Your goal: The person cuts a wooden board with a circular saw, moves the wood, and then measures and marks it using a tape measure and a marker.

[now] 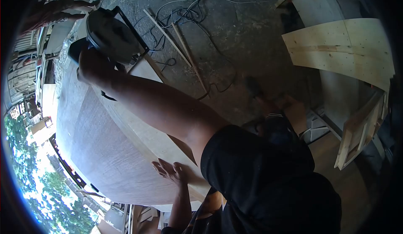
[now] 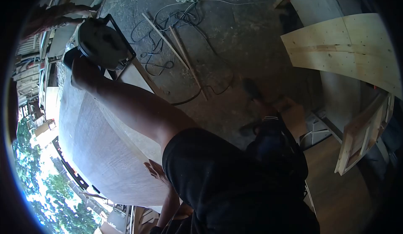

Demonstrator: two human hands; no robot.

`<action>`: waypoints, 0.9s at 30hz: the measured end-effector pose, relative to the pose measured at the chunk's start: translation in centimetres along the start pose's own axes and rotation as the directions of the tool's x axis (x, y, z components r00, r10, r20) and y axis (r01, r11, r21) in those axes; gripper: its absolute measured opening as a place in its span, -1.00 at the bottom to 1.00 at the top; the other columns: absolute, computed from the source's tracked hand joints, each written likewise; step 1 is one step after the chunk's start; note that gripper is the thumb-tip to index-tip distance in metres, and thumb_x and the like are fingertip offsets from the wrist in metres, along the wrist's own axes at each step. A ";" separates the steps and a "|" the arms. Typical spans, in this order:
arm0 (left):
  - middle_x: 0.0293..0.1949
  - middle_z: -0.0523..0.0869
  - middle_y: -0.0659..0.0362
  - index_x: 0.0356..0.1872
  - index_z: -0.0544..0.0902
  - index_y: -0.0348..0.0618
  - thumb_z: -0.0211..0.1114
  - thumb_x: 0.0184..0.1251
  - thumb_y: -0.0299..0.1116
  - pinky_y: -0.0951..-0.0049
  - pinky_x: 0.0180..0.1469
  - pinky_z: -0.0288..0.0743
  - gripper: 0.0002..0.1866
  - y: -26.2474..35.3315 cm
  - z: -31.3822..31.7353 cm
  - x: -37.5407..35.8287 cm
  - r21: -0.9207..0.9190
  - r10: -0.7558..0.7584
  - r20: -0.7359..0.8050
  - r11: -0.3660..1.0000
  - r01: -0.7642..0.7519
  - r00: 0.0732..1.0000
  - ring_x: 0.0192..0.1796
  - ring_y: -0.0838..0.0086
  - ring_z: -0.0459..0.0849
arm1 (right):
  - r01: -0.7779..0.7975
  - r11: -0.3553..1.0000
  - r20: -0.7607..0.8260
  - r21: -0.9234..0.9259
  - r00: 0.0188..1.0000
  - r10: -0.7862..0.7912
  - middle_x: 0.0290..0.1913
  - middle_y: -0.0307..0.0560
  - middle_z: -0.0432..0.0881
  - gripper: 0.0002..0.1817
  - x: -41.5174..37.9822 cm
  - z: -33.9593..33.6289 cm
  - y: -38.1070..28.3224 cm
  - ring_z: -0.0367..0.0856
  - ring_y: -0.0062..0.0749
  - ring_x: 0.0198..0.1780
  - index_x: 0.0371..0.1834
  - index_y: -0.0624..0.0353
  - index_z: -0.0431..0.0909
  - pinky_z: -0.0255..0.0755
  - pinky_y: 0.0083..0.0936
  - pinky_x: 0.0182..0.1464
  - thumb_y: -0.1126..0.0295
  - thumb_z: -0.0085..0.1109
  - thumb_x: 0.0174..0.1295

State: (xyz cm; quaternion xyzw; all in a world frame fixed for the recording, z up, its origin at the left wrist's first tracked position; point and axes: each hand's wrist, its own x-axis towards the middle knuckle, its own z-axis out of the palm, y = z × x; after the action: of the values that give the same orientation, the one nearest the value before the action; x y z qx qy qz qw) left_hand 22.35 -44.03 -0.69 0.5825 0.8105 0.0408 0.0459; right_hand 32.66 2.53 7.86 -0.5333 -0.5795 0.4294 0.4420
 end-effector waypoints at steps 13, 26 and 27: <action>0.46 0.00 -0.21 0.43 0.18 -0.06 -0.09 0.30 0.33 -0.12 0.40 -0.21 -0.17 -0.6 0.0 -0.1 -0.053 -0.037 -0.003 0.998 0.037 0.999 0.48 -0.12 -0.07 | -0.181 0.978 0.072 0.107 0.982 0.173 -0.06 0.34 0.59 -0.45 -0.1 -0.9 -1.1 0.61 0.02 0.02 0.02 0.50 0.42 0.49 -0.25 0.10 0.40 0.27 -0.05; 0.46 0.00 -0.17 0.37 0.31 -0.02 0.00 0.22 0.34 -0.15 0.42 -0.27 -0.17 0.2 -1.0 0.4 -0.060 -0.115 0.019 0.992 0.115 0.993 0.49 -0.09 -0.09 | -0.085 0.993 -0.016 -0.087 0.996 0.084 -0.16 0.39 0.61 -0.47 1.3 -0.6 -1.7 0.65 0.14 -0.13 -0.13 0.42 0.52 0.54 -0.14 -0.09 0.13 0.25 0.00; 0.46 0.00 -0.17 0.37 0.31 -0.02 0.00 0.22 0.35 -0.17 0.41 -0.27 -0.17 0.2 -1.0 0.4 -0.047 -0.101 0.015 0.994 0.102 0.995 0.49 -0.08 -0.09 | -0.072 0.992 -0.029 -0.103 0.997 0.069 -0.16 0.37 0.62 -0.47 1.6 -0.4 -1.5 0.66 0.14 -0.15 -0.14 0.42 0.52 0.55 -0.14 -0.12 0.13 0.26 0.00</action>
State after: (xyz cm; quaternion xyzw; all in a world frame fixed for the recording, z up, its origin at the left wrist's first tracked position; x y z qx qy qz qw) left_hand 22.31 -43.64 0.34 0.5395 0.8376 0.0544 0.0669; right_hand 32.60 4.09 9.44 -0.5811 -0.5762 0.4073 0.4055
